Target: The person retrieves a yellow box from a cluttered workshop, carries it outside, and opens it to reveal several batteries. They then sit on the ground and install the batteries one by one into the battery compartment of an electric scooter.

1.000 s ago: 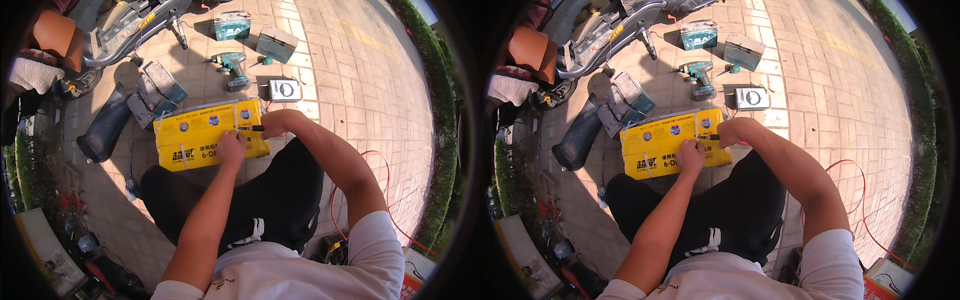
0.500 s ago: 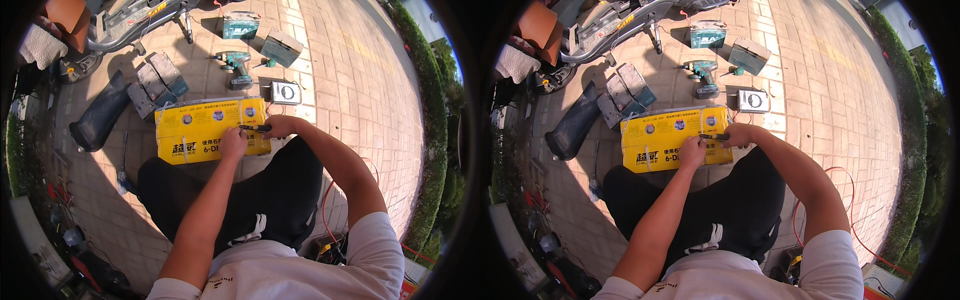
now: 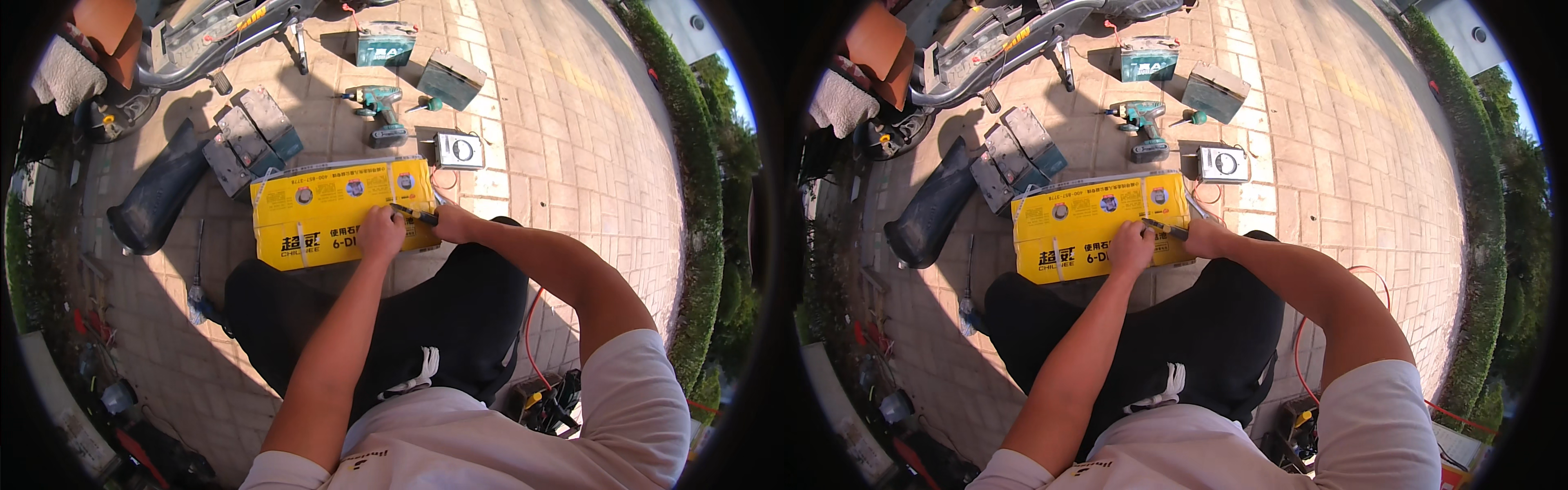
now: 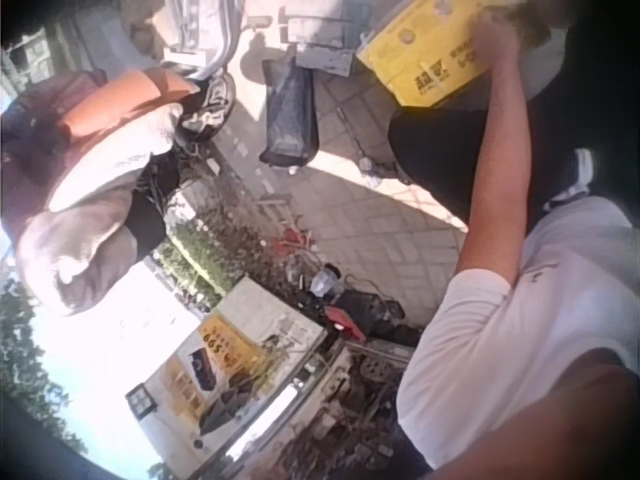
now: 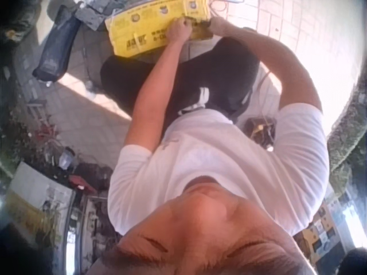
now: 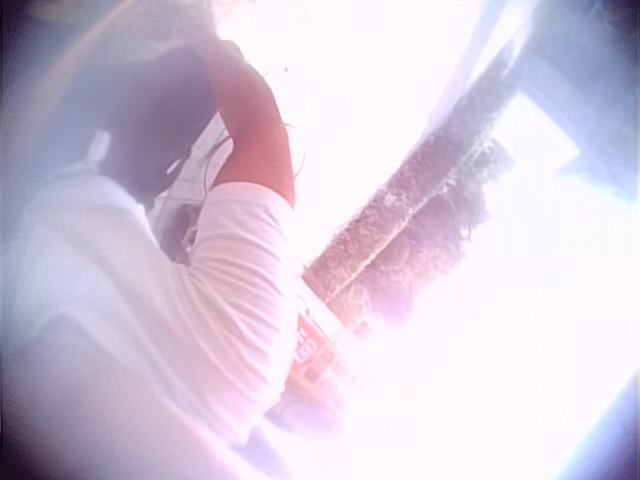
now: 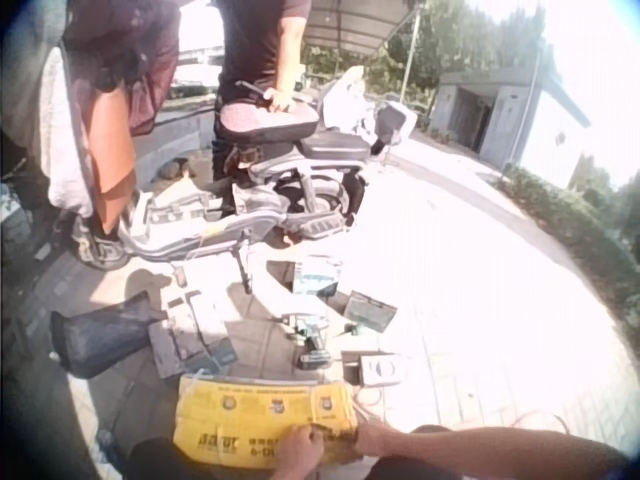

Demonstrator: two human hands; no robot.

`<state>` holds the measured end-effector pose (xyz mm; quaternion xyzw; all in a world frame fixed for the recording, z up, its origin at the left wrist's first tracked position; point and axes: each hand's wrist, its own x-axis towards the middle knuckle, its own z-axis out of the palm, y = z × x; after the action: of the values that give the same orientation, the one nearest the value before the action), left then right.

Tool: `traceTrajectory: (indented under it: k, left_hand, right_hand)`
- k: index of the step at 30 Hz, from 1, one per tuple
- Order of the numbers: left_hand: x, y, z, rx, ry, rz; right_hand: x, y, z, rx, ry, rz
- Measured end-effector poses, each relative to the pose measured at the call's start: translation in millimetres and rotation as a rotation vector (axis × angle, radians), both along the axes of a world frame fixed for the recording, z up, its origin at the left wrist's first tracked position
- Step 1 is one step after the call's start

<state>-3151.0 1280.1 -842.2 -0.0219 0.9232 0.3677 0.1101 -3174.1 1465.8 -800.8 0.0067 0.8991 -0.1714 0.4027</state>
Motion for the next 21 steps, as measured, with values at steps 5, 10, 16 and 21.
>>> traceTrajectory:
  k: [5, 10, 16, 21]
  left_hand:
    - [11.8, -1.9, 4.0, 0.176, -0.001, 0.034]
    - [12.8, -1.9, 4.8, 0.334, 0.084, 0.014]
    - [-12.4, -7.7, 10.9, 0.304, 0.177, -0.209]
    - [-67.2, 37.4, 18.1, -0.087, 0.559, -0.759]
  right_hand:
    - [13.0, -12.8, 12.0, 0.14, 0.101, 0.052]
    - [-4.1, 10.1, 22.4, -0.008, 0.171, -0.031]
    - [-0.2, 65.7, 68.4, 0.113, 0.436, -0.152]
    - [40.0, 112.8, 32.7, 0.209, 0.586, -0.017]
